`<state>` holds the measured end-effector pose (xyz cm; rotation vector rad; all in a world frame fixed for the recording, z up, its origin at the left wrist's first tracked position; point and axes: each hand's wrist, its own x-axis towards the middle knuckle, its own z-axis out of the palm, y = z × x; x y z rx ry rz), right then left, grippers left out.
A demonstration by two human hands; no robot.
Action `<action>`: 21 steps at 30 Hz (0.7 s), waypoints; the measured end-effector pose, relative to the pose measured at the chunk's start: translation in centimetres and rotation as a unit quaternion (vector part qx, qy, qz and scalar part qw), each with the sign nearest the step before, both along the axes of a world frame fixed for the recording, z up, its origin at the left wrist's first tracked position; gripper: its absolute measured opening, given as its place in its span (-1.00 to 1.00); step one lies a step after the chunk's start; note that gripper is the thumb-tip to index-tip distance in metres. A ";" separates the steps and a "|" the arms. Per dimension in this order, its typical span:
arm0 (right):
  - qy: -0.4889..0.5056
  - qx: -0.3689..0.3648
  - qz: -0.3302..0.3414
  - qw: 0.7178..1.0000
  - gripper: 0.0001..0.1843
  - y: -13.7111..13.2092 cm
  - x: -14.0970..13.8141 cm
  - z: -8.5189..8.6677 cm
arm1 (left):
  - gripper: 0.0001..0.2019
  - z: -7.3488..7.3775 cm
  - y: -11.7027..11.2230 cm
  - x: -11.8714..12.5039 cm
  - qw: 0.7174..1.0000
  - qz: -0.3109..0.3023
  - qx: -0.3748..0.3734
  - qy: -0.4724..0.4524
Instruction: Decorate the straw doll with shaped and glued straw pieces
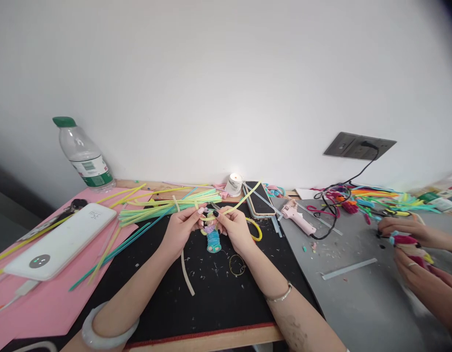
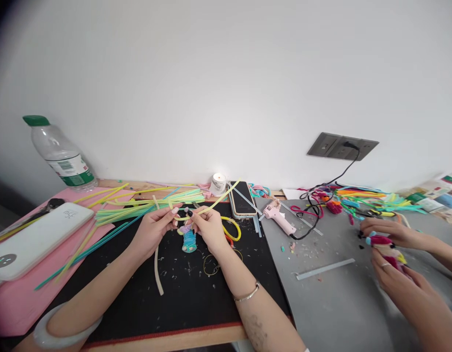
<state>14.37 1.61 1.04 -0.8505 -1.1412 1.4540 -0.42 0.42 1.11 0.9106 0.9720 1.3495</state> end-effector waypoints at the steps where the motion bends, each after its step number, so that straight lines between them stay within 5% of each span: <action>1: -0.004 -0.001 0.000 1.000 -0.75 0.0 0.0 -0.1 | -0.70 0.0 0.0 0.0 1.000 0.001 -0.001 0.003; 8: -0.028 0.020 0.012 0.999 -0.72 0.0 0.1 0.0 | -0.77 0.6 -0.1 0.0 1.000 -0.012 0.000 -0.007; 15: -0.046 0.043 0.052 0.997 -0.71 -0.2 0.0 0.3 | -0.83 0.8 -0.1 -0.5 0.992 -0.044 -0.026 -0.117; 21: -0.031 0.037 0.028 0.998 -0.74 -0.1 0.2 0.1 | -0.70 0.5 -0.1 -0.6 0.990 -0.107 -0.049 -0.075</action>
